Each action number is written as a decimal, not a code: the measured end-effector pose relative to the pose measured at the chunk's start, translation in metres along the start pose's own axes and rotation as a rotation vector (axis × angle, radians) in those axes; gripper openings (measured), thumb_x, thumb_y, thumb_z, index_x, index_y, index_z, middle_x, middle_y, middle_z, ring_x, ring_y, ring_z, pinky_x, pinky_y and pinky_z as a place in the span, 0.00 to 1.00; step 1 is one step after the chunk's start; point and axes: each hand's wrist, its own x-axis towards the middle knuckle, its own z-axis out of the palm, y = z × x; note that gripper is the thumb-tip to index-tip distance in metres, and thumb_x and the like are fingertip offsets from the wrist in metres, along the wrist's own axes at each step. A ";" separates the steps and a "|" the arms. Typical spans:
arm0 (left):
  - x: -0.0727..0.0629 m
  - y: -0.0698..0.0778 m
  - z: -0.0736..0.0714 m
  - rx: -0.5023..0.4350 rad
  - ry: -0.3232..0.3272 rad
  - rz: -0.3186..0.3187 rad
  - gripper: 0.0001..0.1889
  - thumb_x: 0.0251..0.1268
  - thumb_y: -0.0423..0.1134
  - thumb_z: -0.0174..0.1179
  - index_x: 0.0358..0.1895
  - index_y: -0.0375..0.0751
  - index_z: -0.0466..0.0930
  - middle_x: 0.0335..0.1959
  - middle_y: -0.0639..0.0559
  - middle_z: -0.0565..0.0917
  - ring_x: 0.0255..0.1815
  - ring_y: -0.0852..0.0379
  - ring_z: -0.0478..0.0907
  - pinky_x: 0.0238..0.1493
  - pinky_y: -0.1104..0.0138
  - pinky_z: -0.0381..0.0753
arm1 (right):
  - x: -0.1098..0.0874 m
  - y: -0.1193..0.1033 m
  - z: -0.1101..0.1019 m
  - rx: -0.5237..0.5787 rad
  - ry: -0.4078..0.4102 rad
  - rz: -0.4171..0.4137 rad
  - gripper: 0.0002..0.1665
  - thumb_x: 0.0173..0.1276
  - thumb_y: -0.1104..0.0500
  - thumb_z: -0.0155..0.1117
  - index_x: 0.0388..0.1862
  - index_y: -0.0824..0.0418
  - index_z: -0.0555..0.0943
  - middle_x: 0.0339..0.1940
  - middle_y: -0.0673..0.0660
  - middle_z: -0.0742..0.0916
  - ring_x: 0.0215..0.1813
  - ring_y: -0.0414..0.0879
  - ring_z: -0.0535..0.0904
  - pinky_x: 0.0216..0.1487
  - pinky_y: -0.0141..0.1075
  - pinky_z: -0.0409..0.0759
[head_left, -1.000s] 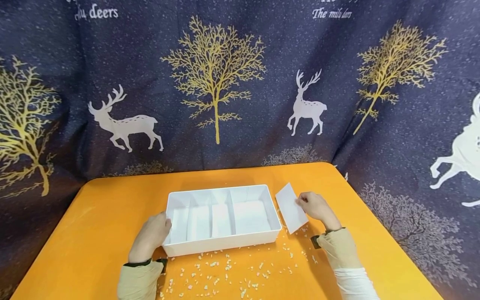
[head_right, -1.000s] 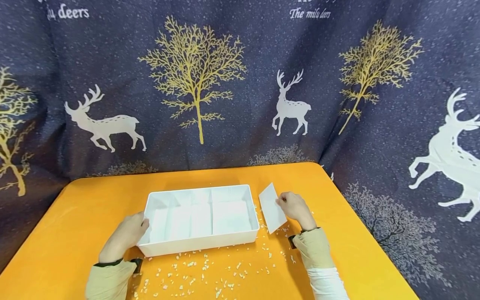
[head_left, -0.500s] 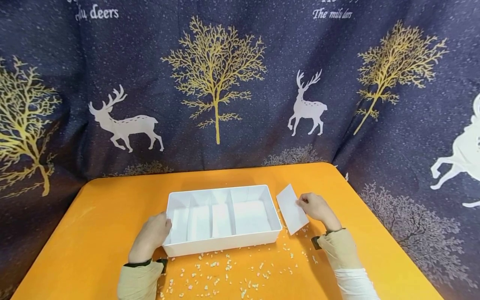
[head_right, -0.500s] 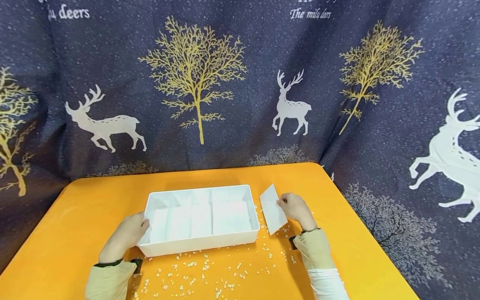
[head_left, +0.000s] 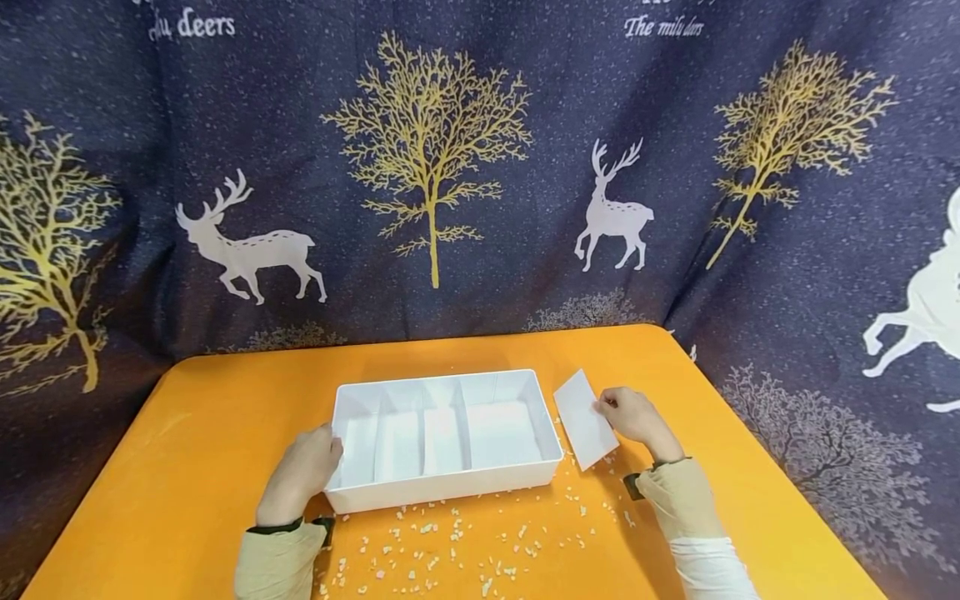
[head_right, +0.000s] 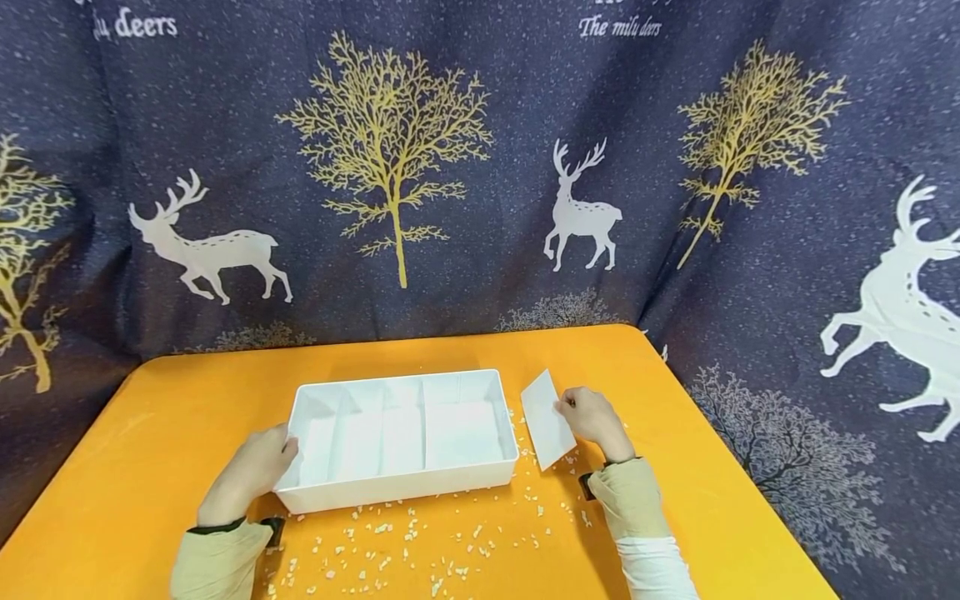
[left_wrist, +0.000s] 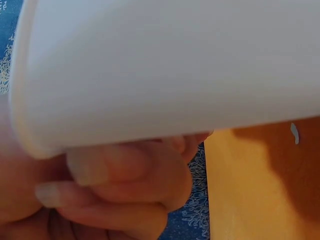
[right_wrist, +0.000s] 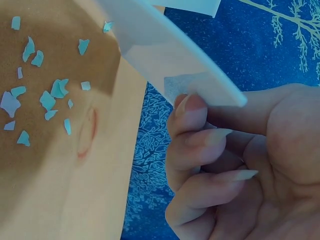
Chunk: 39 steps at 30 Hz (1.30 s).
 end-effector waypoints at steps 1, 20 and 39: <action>0.000 0.000 0.000 0.002 -0.001 0.000 0.19 0.73 0.32 0.45 0.59 0.19 0.67 0.48 0.28 0.79 0.39 0.45 0.79 0.43 0.50 0.82 | 0.000 0.000 0.000 -0.003 -0.001 -0.003 0.15 0.74 0.60 0.51 0.26 0.61 0.76 0.15 0.51 0.70 0.18 0.42 0.59 0.24 0.35 0.60; 0.000 0.000 0.000 0.014 -0.001 0.003 0.20 0.73 0.33 0.45 0.60 0.19 0.66 0.47 0.28 0.79 0.39 0.46 0.79 0.41 0.52 0.82 | -0.002 0.005 -0.001 0.006 -0.016 -0.019 0.15 0.73 0.57 0.53 0.27 0.61 0.78 0.15 0.52 0.74 0.19 0.43 0.65 0.25 0.36 0.63; 0.001 -0.001 -0.001 0.032 -0.008 0.002 0.20 0.74 0.33 0.44 0.61 0.19 0.66 0.50 0.26 0.78 0.42 0.44 0.80 0.46 0.49 0.81 | 0.001 0.011 0.004 -0.038 -0.027 0.071 0.14 0.72 0.57 0.54 0.28 0.62 0.78 0.17 0.51 0.69 0.21 0.43 0.61 0.27 0.36 0.61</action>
